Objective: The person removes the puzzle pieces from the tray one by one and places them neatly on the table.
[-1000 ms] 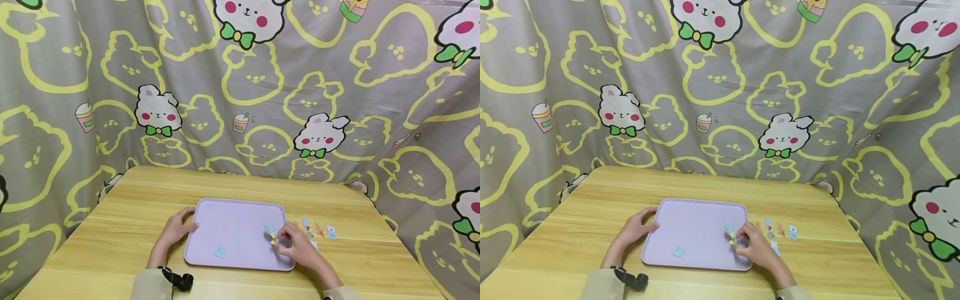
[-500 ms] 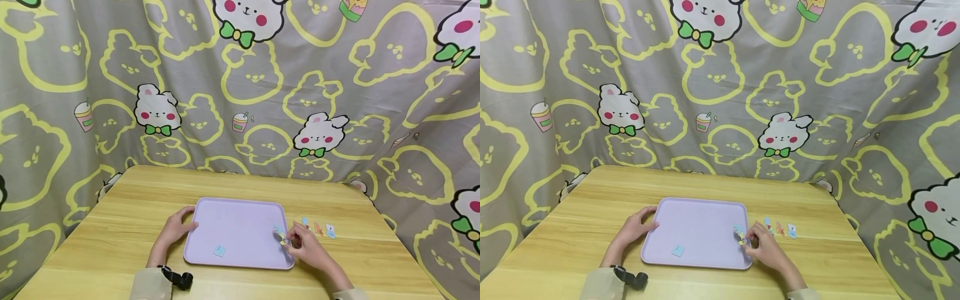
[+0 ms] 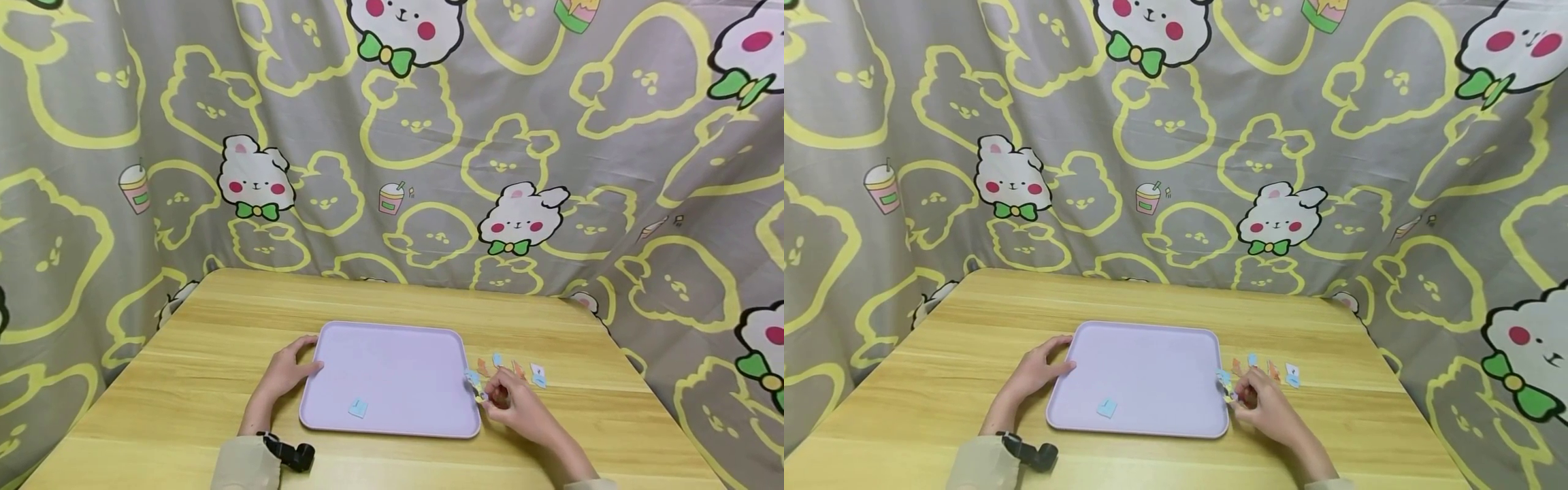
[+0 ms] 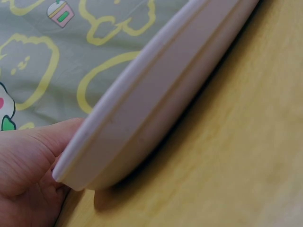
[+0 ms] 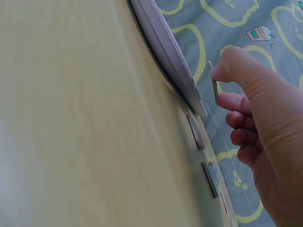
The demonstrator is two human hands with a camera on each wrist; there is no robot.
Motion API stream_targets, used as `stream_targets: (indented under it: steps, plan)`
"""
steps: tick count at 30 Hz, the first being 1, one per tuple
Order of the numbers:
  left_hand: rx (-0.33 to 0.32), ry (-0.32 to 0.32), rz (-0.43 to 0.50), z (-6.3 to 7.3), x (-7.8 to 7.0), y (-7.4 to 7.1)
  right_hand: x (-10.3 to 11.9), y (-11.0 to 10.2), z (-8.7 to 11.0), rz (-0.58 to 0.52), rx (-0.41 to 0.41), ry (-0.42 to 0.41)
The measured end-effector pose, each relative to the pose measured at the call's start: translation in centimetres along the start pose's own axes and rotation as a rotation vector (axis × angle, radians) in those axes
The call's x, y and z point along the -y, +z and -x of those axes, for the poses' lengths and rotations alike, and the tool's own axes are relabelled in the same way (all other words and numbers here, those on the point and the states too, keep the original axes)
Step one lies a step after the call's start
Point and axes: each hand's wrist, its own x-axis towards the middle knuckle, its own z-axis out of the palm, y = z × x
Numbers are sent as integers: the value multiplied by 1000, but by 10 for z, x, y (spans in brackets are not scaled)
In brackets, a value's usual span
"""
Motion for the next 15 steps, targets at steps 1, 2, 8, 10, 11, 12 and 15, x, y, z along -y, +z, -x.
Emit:
stream_targets:
  steps: [1,2,8,10,11,12,15]
  plan:
    - [0,-2,0,0,0,0,-1,-1,1,25,-7,1]
    - [1,-2,-1,0,0,0,-1,-2,2,37,-11,2]
    - [3,-9,1,1,-1,-1,-5,-10,9,30,7,53]
    - [4,-9,4,1,-2,-1,-6,-13,12,32,10,74]
    - [4,-8,4,1,-2,-1,-7,-15,14,32,10,81]
    - [3,-9,5,1,-2,-1,-8,-16,15,32,11,90]
    - [3,-6,5,1,-2,-1,-10,-19,20,42,8,83]
